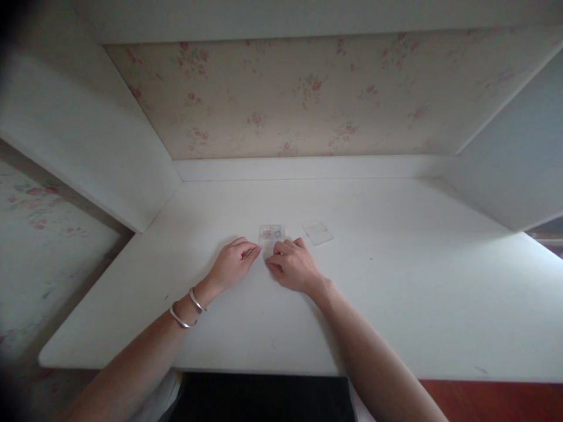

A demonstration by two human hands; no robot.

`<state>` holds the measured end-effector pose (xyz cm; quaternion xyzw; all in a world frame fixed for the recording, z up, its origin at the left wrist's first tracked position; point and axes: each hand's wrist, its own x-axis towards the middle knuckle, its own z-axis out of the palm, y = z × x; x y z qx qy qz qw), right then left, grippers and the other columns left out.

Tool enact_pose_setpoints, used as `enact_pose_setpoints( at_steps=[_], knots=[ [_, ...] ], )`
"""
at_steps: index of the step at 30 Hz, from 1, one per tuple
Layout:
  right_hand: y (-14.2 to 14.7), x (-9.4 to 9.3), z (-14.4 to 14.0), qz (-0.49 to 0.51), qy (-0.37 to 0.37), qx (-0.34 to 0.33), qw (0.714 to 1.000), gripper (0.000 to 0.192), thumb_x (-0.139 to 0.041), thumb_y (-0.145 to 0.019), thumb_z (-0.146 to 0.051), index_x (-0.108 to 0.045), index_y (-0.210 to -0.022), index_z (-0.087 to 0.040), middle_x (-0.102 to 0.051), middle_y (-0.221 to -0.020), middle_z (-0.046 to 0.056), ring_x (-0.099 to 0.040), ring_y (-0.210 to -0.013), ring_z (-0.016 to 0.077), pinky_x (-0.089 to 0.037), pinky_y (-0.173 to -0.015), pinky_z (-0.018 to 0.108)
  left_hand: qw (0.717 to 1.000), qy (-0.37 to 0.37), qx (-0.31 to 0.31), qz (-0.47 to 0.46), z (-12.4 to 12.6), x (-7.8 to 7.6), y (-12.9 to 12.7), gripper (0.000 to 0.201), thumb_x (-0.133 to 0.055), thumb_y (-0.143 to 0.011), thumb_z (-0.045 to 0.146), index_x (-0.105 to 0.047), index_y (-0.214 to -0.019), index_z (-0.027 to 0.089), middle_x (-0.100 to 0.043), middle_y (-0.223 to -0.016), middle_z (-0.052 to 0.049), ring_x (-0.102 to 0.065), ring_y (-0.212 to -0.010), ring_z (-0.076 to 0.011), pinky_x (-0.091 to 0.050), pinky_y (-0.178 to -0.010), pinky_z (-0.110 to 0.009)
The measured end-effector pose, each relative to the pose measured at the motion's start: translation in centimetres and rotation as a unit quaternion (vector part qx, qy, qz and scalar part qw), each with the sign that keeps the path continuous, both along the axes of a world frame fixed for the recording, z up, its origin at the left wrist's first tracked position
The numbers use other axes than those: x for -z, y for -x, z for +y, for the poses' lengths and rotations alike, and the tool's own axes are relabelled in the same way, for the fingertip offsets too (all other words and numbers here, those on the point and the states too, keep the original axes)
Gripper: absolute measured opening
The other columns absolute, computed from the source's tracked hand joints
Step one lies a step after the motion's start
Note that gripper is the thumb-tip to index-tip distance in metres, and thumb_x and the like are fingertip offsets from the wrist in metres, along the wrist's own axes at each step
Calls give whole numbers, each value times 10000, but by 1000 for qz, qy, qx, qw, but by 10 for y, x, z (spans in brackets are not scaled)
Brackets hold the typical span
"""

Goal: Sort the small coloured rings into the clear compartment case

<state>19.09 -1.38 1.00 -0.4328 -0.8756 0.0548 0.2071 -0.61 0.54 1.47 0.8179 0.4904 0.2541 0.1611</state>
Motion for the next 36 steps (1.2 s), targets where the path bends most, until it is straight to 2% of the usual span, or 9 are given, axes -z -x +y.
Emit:
enact_pose_setpoints(
  at_steps=[3, 7, 12, 16, 21, 27, 32, 36],
  knots=[
    [2, 1, 0, -8, -2, -5, 1000, 212, -505, -881, -242, -708, -824, -233, -613, -815, 37, -519, -804, 156, -263, -744, 313, 1000, 1, -2, 26, -3, 2, 3, 319, -402, -936, 355, -652, -816, 198, -592, -823, -28, -541, -692, -121, -408, -669, -239],
    [3, 4, 3, 42, -2, 5, 999, 204, -493, -901, -253, -693, -866, -229, -611, -825, 29, -531, -797, 144, -284, -749, 301, 998, 2, 10, 65, -5, 2, 2, 319, -387, -942, 362, -659, -863, 214, -600, -855, -31, -559, -696, -125, -424, -666, -246],
    [-4, 14, 18, 163, -20, 127, 978, 231, -475, -912, -300, -690, -901, -216, -611, -835, 43, -554, -798, 156, -352, -753, 301, 995, 22, 50, 84, -11, 5, -3, 268, -431, -922, 363, -641, -1058, 266, -606, -1005, -37, -603, -830, -153, -465, -735, -267],
    [-12, 24, 37, 220, -23, 197, 955, 245, -487, -901, -343, -697, -914, -215, -597, -835, 42, -557, -760, 158, -400, -701, 292, 990, 30, 73, 114, -14, 7, -7, 258, -451, -909, 387, -647, -1038, 278, -598, -1024, -34, -608, -831, -169, -476, -721, -289],
    [-10, 28, 51, 211, -3, 208, 955, 258, -490, -894, -360, -707, -925, -224, -600, -837, 44, -557, -743, 153, -417, -705, 290, 988, 34, 78, 126, -15, 7, -11, 289, -385, -941, 348, -656, -940, 247, -599, -990, -43, -601, -795, -158, -470, -713, -282],
    [-9, 24, 49, 214, -4, 211, 954, 266, -490, -890, -361, -716, -918, -224, -607, -819, 38, -554, -705, 141, -414, -673, 277, 984, 37, 88, 153, -17, 8, -13, 253, -374, -946, 293, -614, -952, 213, -585, -1000, -55, -593, -766, -160, -460, -670, -281],
    [-21, 22, 38, 251, -18, 225, 941, 270, -492, -883, -364, -714, -888, -210, -610, -786, 37, -539, -657, 135, -407, -632, 266, 992, 31, 67, 102, -13, 7, -12, 219, -356, -956, 300, -544, -998, 197, -557, -1025, -56, -591, -810, -155, -474, -699, -277],
    [-29, 20, 31, 257, -22, 239, 936, 270, -495, -876, -369, -715, -861, -212, -607, -756, 32, -532, -652, 140, -400, -624, 267, 999, 14, 35, 33, 3, 2, -17, 204, -373, -954, 303, -536, -981, 183, -545, -1027, -60, -588, -848, -149, -476, -755, -274]
  ],
)
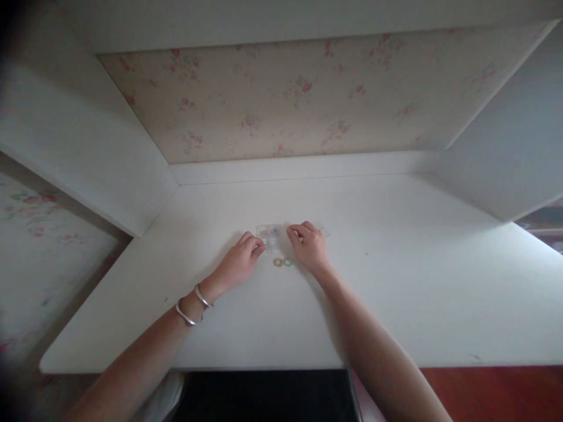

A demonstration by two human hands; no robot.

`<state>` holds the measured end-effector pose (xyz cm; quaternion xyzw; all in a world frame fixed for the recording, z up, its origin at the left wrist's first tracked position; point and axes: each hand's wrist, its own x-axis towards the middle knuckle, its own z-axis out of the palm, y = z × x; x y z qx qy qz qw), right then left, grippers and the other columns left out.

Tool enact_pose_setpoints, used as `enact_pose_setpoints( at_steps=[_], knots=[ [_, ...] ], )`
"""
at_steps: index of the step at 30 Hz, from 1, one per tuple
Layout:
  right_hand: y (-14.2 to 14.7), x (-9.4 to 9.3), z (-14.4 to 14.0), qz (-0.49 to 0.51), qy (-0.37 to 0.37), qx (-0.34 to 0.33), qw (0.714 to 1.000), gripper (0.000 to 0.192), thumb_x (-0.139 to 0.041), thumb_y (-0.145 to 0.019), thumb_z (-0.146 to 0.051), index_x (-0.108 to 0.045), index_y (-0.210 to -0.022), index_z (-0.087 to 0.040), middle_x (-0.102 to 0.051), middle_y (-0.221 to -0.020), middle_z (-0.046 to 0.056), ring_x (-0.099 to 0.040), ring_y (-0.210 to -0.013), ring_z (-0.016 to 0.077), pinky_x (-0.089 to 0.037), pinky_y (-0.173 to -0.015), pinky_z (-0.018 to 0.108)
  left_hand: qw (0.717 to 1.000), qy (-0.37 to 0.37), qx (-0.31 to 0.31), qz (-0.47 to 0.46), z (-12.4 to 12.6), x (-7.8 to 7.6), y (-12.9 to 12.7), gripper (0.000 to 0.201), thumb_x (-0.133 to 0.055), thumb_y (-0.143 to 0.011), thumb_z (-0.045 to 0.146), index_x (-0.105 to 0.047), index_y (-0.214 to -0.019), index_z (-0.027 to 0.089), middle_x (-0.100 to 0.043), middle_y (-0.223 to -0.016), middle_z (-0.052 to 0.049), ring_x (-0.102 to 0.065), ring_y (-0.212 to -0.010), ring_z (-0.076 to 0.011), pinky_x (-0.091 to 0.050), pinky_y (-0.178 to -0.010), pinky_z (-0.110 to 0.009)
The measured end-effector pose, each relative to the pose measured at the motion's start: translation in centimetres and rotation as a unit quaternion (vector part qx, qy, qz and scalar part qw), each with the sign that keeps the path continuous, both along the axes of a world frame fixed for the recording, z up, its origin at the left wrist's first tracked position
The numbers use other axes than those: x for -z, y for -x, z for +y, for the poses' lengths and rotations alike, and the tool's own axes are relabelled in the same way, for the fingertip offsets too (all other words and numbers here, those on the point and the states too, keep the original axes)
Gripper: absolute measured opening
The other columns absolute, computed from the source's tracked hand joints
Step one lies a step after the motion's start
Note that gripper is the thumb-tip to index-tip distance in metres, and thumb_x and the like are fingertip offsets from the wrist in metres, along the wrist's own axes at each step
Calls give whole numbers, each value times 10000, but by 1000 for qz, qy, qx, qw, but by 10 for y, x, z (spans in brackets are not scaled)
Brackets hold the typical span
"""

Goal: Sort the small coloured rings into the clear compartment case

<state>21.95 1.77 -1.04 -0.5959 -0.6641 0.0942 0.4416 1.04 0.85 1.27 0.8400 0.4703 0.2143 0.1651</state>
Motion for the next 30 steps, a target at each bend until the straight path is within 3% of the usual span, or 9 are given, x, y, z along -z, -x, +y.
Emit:
enact_pose_setpoints(
  at_steps=[8, 14, 19, 22, 25, 30],
  knots=[
    [-1, -4, -2, 7, 9, 1, 1000, 264, -498, -876, -355, -718, -846, -212, -607, -746, 30, -537, -637, 135, -397, -622, 266, 999, -7, -8, 31, 42, -9, -32, 197, -411, -937, 273, -584, -946, 179, -559, -1023, -58, -595, -860, -152, -455, -770, -274],
    [-3, -7, -4, -9, 2, -6, 1000, 263, -485, -890, -351, -713, -868, -221, -619, -774, 29, -524, -623, 128, -391, -624, 260, 998, -14, -39, 53, 53, -12, -40, 184, -452, -915, 266, -620, -898, 194, -581, -1003, -54, -602, -858, -166, -455, -749, -279],
    [-4, -9, -4, -16, -4, -5, 1000, 242, -502, -884, -328, -715, -857, -216, -620, -760, 23, -529, -628, 125, -385, -629, 256, 999, -23, -25, -11, 32, -15, -31, 179, -460, -909, 255, -624, -927, 187, -598, -973, -54, -588, -892, -162, -456, -818, -280],
    [-4, -9, -5, -13, -7, -8, 1000, 236, -508, -879, -314, -716, -842, -211, -616, -749, 21, -534, -636, 126, -386, -625, 253, 999, 0, 31, -30, 10, -10, -22, 166, -485, -896, 255, -636, -909, 187, -603, -963, -51, -587, -883, -160, -461, -827, -280],
    [-3, -8, -6, -12, -1, -17, 1000, 235, -509, -877, -310, -716, -841, -205, -613, -740, 21, -539, -646, 129, -389, -622, 250, 997, 32, 63, -19, -10, -4, -16, 172, -513, -886, 301, -652, -901, 199, -593, -944, -37, -595, -828, -149, -475, -794, -275],
    [-2, -4, -5, -16, 10, -17, 1000, 248, -500, -883, -317, -716, -855, -200, -609, -737, 21, -537, -643, 127, -391, -624, 249, 998, 29, 51, 20, -24, 0, -11, 212, -528, -877, 371, -649, -978, 229, -588, -985, -24, -611, -825, -149, -486, -788, -282]
  ],
)
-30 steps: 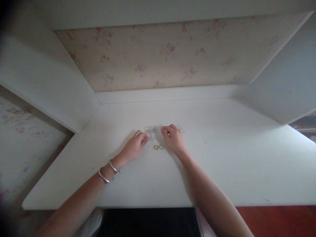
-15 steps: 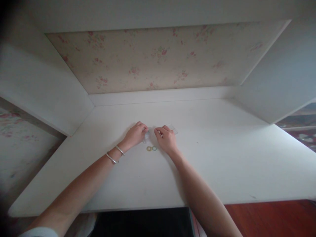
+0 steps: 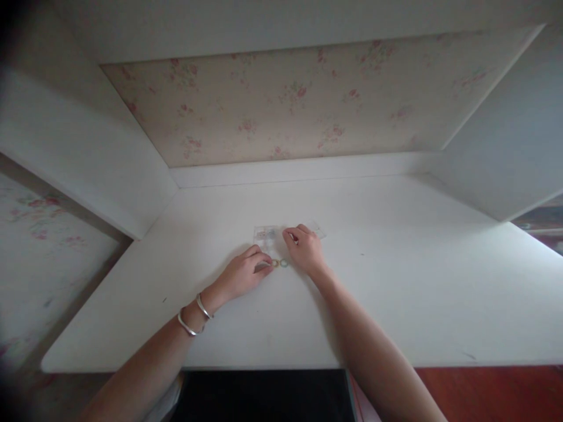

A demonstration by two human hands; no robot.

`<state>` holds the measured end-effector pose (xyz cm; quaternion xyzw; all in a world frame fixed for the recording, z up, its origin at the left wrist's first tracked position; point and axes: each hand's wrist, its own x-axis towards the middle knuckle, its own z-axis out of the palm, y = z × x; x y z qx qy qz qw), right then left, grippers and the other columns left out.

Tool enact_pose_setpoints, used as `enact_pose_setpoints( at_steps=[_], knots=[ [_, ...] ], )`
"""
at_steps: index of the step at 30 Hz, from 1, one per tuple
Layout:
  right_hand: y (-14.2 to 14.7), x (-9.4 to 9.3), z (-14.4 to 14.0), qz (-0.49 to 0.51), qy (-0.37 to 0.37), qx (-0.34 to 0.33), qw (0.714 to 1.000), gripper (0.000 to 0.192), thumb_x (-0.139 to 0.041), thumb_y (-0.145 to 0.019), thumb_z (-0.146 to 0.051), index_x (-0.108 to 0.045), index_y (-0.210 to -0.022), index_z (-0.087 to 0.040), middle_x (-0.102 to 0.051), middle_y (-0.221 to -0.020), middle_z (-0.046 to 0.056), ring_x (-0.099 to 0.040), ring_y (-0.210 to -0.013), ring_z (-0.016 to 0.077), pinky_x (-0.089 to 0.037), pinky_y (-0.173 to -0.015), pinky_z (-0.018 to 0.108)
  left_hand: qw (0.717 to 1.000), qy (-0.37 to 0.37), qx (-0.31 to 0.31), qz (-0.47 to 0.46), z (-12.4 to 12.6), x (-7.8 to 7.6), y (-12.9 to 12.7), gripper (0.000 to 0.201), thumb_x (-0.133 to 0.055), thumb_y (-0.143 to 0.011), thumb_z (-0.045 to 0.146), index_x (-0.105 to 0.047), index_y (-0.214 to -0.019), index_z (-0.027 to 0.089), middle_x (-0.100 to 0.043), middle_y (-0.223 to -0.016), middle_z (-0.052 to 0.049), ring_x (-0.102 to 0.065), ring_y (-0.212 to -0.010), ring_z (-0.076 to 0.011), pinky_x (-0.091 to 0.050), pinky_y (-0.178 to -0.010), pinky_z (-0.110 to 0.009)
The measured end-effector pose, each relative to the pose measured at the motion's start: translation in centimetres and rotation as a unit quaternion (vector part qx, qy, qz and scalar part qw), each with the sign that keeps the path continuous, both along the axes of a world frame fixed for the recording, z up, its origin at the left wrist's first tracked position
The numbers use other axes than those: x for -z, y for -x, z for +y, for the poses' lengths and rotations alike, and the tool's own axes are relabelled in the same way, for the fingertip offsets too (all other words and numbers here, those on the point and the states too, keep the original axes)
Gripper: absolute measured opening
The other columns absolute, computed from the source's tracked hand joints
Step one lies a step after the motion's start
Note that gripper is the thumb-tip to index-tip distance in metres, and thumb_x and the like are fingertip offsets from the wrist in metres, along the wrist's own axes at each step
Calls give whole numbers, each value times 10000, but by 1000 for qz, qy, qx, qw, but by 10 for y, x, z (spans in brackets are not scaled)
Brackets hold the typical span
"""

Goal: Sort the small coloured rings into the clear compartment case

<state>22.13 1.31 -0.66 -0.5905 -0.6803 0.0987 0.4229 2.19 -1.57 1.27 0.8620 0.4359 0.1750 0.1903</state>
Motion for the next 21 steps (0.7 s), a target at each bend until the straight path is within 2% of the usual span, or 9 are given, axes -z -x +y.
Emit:
enact_pose_setpoints(
  at_steps=[5, 11, 21],
  knots=[
    [-2, 3, 2, 3, 10, 8, 1000, 248, -503, -878, -330, -716, -857, -205, -612, -745, 22, -543, -650, 131, -398, -629, 253, 999, -12, 9, 51, 0, 1, -5, 240, -480, -902, 387, -652, -1032, 283, -592, -1009, -10, -622, -837, -147, -493, -739, -266],
    [0, 3, 1, 8, 9, 2, 1000, 258, -502, -878, -351, -717, -861, -211, -619, -755, 26, -546, -651, 132, -406, -624, 254, 996, -40, 17, 75, -1, 2, -7, 264, -421, -928, 386, -652, -1015, 292, -599, -991, -4, -626, -805, -153, -489, -683, -270],
    [5, -1, -21, -4, 12, -58, 998, 233, -496, -893, -319, -699, -852, -214, -582, -716, 13, -526, -622, 119, -389, -587, 237, 993, -64, 19, 95, -5, 0, -2, 271, -389, -944, 324, -649, -932, 249, -604, -945, -18, -613, -760, -154, -466, -637, -268]
  ],
)
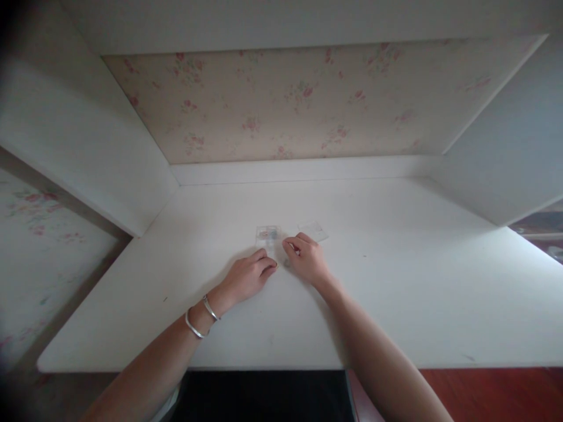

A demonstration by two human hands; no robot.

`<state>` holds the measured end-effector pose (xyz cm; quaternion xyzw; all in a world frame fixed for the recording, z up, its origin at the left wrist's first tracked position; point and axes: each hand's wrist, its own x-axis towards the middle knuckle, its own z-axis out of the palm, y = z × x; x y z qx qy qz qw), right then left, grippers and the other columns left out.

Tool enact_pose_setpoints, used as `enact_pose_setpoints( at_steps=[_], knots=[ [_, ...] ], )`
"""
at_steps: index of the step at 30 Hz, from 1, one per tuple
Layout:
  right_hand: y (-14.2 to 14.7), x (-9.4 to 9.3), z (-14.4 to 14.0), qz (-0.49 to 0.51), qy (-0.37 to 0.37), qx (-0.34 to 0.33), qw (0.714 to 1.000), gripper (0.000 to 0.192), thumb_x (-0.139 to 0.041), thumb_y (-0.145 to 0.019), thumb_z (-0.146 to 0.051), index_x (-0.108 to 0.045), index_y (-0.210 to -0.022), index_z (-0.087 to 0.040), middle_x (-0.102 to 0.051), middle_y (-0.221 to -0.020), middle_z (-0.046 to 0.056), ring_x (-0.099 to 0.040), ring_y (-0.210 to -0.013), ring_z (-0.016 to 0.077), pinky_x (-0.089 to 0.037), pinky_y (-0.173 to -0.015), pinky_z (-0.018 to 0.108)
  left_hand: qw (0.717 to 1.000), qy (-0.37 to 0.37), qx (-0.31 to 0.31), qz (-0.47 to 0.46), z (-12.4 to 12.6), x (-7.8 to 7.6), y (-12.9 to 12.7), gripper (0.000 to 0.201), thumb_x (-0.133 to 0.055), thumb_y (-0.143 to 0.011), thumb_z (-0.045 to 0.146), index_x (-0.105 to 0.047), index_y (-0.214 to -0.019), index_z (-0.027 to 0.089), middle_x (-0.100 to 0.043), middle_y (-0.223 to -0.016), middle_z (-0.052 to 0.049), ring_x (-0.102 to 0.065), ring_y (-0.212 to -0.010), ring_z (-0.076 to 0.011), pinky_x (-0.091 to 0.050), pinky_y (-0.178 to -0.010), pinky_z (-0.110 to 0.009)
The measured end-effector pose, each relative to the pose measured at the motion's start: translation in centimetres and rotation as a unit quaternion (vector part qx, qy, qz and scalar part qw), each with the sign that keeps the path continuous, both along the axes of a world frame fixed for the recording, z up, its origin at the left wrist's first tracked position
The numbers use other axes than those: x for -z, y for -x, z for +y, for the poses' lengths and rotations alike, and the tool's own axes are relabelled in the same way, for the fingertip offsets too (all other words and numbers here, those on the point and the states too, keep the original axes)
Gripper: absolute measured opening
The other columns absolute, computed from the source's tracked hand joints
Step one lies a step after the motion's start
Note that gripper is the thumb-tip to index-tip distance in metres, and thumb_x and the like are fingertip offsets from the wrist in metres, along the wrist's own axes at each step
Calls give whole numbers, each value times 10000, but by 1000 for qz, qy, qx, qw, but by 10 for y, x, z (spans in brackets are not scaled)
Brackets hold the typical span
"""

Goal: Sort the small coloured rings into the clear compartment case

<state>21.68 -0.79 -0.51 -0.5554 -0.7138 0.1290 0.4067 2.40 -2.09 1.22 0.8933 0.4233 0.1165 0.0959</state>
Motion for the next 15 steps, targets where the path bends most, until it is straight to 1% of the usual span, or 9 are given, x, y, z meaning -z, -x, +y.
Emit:
enact_pose_setpoints(
  at_steps=[4, 7, 10, 12, 15],
  knots=[
    [2, -1, -10, -32, 12, -42, 999, 225, -495, -899, -297, -688, -825, -208, -595, -720, 15, -532, -639, 118, -386, -606, 235, 1000, 12, -2, -27, -1, 1, 5, 247, -417, -933, 308, -657, -940, 249, -598, -934, -17, -607, -762, -146, -466, -664, -261],
    [3, -3, -12, -65, 5, -68, 996, 229, -491, -904, -276, -684, -806, -201, -597, -691, 13, -533, -639, 118, -385, -646, 243, 997, 35, -3, -71, 1, 2, 7, 228, -449, -921, 289, -673, -925, 250, -592, -908, -13, -601, -771, -134, -464, -709, -251],
    [2, -4, -10, -84, -5, -83, 993, 222, -495, -905, -262, -691, -820, -202, -610, -691, 13, -536, -640, 116, -376, -667, 249, 992, 48, -18, -119, 5, 2, 9, 217, -469, -913, 264, -683, -909, 231, -589, -878, -16, -588, -754, -121, -460, -702, -235],
    [1, -4, -10, -90, -6, -93, 992, 206, -507, -901, -259, -697, -839, -209, -620, -705, 11, -534, -630, 109, -369, -672, 251, 987, 42, -39, -150, 8, 1, 11, 215, -470, -914, 260, -680, -914, 213, -587, -870, -21, -578, -738, -115, -456, -679, -226],
    [1, -5, -10, -104, -3, -121, 987, 180, -536, -886, -269, -705, -847, -219, -616, -689, 1, -522, -606, 99, -353, -675, 256, 978, 3, -83, -191, 15, 0, 13, 214, -478, -915, 281, -673, -933, 197, -583, -869, -28, -568, -738, -115, -457, -684, -225]
  ],
)
